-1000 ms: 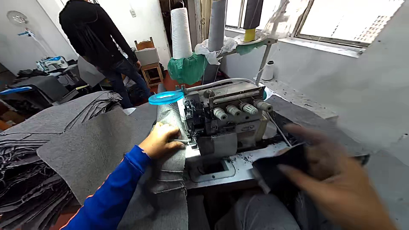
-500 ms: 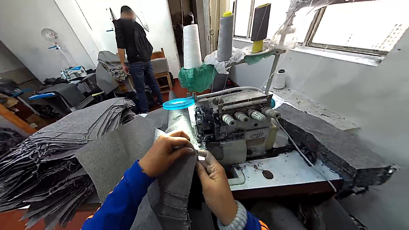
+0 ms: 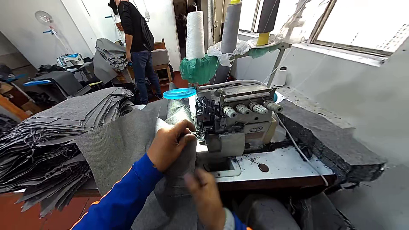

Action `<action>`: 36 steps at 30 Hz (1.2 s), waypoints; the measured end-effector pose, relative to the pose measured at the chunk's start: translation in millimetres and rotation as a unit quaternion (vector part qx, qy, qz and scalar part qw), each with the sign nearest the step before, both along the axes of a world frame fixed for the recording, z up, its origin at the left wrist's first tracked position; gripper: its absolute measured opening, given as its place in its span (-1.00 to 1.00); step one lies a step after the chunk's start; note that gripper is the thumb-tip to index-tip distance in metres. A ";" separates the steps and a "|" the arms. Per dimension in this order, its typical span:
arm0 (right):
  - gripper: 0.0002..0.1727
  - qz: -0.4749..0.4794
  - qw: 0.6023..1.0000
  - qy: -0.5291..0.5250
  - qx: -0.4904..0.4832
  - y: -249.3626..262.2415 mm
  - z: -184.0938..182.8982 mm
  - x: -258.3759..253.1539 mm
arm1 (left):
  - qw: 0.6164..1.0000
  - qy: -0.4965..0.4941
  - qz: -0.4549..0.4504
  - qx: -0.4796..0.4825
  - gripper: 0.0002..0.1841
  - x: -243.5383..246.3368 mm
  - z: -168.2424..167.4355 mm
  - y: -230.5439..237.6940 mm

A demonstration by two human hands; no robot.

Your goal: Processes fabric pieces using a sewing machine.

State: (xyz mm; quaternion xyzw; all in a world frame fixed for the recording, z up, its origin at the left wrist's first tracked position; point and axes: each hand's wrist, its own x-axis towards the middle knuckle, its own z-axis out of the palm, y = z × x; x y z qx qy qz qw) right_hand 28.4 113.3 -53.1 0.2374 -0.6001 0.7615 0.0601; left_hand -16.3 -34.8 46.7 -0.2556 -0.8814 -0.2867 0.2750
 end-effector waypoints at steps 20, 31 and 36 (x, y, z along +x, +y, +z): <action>-0.61 0.089 0.991 -0.006 0.098 52.3 -29.4 -17.5 | 0.982 0.001 0.159 -0.105 -0.72 14.5 -51.0 43.1; -0.60 0.022 0.987 0.076 0.143 47.4 -28.1 -34.4 | 0.957 0.127 0.059 -0.254 -0.56 61.8 -93.4 23.4; -0.55 -0.089 0.978 0.094 0.163 29.3 -24.2 -40.9 | 0.956 0.145 -0.030 -0.252 -0.67 30.2 -61.9 4.0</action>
